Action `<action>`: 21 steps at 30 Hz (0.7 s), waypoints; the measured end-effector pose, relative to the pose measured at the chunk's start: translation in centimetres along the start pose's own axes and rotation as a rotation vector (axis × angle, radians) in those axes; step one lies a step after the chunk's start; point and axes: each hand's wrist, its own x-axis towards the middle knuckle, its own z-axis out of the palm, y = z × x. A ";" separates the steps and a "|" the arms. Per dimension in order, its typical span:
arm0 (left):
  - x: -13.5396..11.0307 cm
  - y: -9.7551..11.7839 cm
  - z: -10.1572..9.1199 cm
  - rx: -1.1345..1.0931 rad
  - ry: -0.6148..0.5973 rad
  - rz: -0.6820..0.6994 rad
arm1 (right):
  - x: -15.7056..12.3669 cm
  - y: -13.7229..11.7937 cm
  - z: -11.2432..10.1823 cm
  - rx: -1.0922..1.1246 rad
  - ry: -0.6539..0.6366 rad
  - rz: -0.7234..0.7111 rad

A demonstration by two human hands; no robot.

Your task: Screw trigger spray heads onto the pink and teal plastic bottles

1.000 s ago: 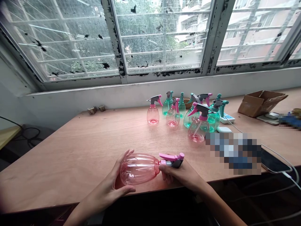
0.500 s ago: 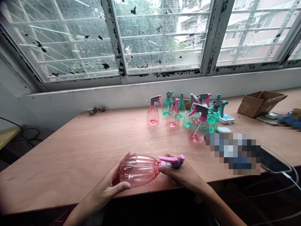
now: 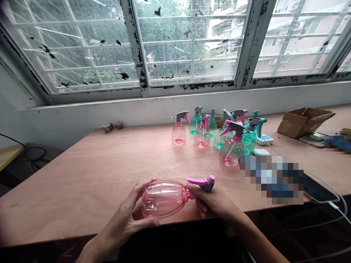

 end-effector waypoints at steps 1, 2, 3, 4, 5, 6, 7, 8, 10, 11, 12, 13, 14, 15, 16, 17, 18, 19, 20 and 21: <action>-0.1 0.0 0.1 0.073 0.026 0.020 | 0.1 0.0 0.0 0.006 -0.013 -0.005; -0.2 0.0 0.1 0.149 0.048 0.041 | 0.2 0.1 -0.1 0.014 -0.028 -0.014; -0.2 -0.1 0.1 0.219 0.064 0.064 | 0.3 0.1 -0.1 0.024 -0.043 -0.028; -0.3 -0.2 0.1 0.277 0.073 0.088 | 0.4 0.1 -0.1 0.037 -0.054 -0.040; -0.3 -0.3 0.1 0.318 0.079 0.112 | 0.6 0.1 0.0 0.054 -0.055 -0.047; -0.3 -0.4 0.1 0.347 0.082 0.134 | 0.7 0.1 0.0 0.069 -0.048 -0.048; -0.3 -0.6 0.1 0.368 0.082 0.152 | 0.8 0.1 0.0 0.081 -0.036 -0.048; -0.3 -0.7 0.1 0.382 0.080 0.165 | 0.8 0.1 0.0 0.091 -0.023 -0.047; -0.3 -0.8 0.2 0.399 0.076 0.167 | 1.0 0.1 0.0 0.113 -0.004 -0.047; -0.3 -0.8 0.2 0.404 0.078 0.160 | 1.1 0.1 0.0 0.129 0.000 -0.052; -0.2 -0.7 0.3 0.409 0.081 0.152 | 1.2 0.1 0.0 0.150 0.008 -0.061; -0.2 -0.6 0.4 0.413 0.086 0.147 | 1.3 0.2 0.1 0.171 0.019 -0.076; -0.2 -0.5 0.4 0.416 0.088 0.143 | 1.3 0.3 0.1 0.189 0.034 -0.098; -0.1 -0.4 0.5 0.422 0.089 0.138 | 1.4 0.4 0.1 0.200 0.048 -0.128; -0.1 -0.4 0.5 0.428 0.086 0.128 | 1.3 0.4 0.1 0.205 0.056 -0.162; -0.1 -0.3 0.5 0.436 0.079 0.111 | 1.3 0.5 0.1 0.207 0.058 -0.196; -0.1 -0.2 0.5 0.445 0.069 0.090 | 1.2 0.5 0.1 0.206 0.057 -0.224; -0.1 -0.2 0.5 0.457 0.055 0.067 | 1.0 0.4 0.2 0.201 0.059 -0.245; -0.1 -0.2 0.4 0.472 0.039 0.049 | 0.8 0.3 0.2 0.195 0.068 -0.260; -0.2 -0.1 0.4 0.491 0.021 0.040 | 0.6 0.1 0.2 0.190 0.085 -0.277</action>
